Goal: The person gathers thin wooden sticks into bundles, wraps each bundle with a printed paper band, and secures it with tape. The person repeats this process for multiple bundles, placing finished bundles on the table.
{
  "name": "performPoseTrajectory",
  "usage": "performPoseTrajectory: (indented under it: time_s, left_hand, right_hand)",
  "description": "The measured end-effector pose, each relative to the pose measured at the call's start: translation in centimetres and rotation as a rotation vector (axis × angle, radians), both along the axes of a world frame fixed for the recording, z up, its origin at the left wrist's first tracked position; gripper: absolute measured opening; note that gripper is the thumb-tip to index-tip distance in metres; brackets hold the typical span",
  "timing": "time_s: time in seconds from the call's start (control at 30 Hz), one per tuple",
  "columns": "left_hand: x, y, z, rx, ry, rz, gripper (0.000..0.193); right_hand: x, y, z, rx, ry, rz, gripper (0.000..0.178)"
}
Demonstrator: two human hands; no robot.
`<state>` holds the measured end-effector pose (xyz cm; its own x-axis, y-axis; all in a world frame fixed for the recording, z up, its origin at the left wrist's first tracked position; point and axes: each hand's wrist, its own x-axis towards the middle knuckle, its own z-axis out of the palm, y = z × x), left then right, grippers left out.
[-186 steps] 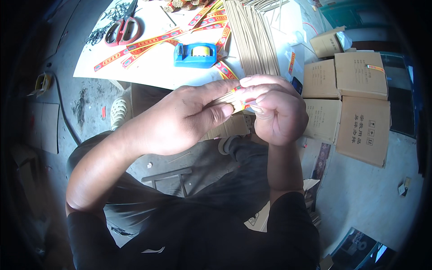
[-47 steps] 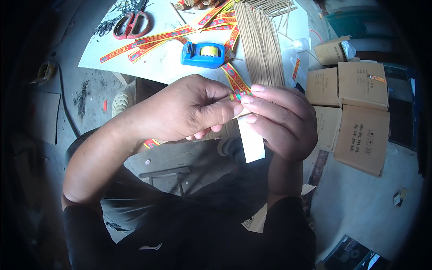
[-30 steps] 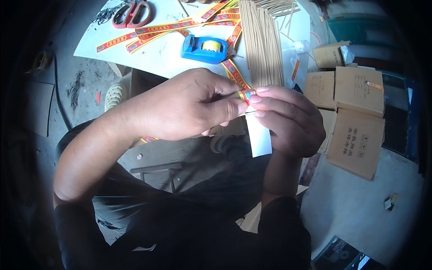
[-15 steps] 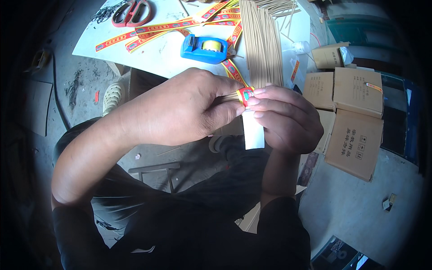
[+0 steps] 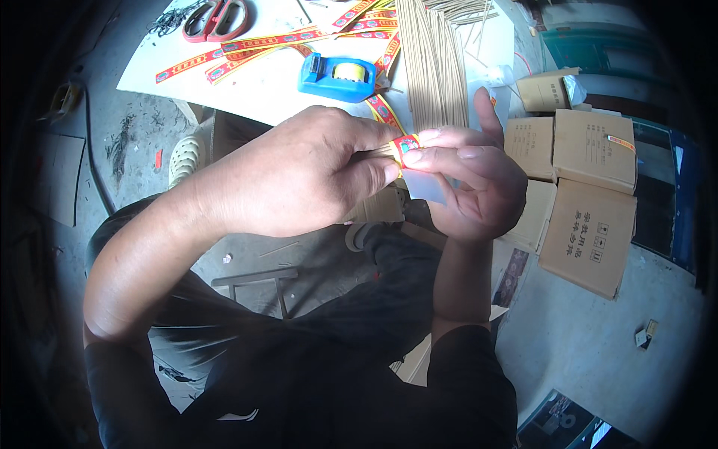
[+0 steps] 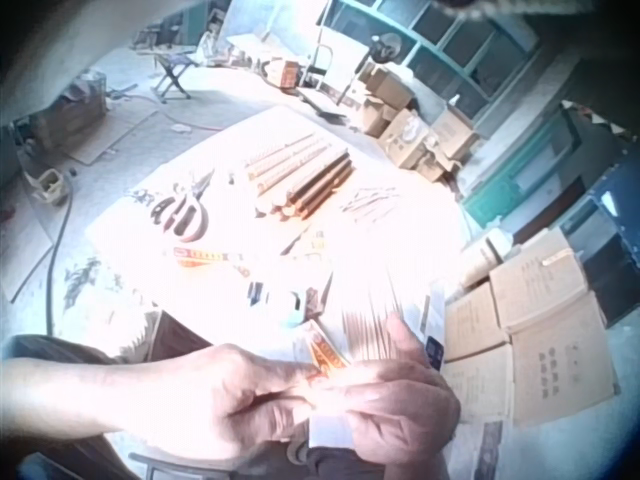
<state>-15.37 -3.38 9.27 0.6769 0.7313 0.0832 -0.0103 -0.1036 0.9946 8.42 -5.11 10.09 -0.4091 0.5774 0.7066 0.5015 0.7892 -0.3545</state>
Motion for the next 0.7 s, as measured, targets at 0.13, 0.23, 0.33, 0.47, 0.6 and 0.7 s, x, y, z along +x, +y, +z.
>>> performPoseTrajectory:
  time_s: [0.13,0.23,0.33,0.47,0.6,0.7]
  left_hand:
    - [-0.2,0.2,1.5,-0.117,0.058,-0.037,0.021]
    - [-0.5,0.3,2.0,-0.179,0.052,-0.073,0.022]
    - [-0.5,0.4,2.0,-0.187,0.079,-0.093,0.022]
    - [-0.5,0.2,2.0,-0.205,0.098,-0.063,0.022]
    - [-0.5,0.3,2.2,-0.185,0.117,-0.052,0.023]
    - [-0.6,0.3,2.2,-0.166,0.135,-0.059,0.023]
  right_hand:
    - [0.1,0.1,0.6,0.022,-0.047,0.009,0.023]
    - [0.2,-0.5,1.8,0.048,-0.188,-0.004,0.034]
    - [0.4,-0.2,1.8,0.086,-0.129,0.112,0.021]
    - [-0.2,0.2,2.0,0.045,-0.089,0.204,0.012]
    - [-0.3,0.4,1.5,0.060,-0.070,0.204,0.011]
    - [-0.1,0.3,1.1,0.071,-0.083,0.186,0.010]
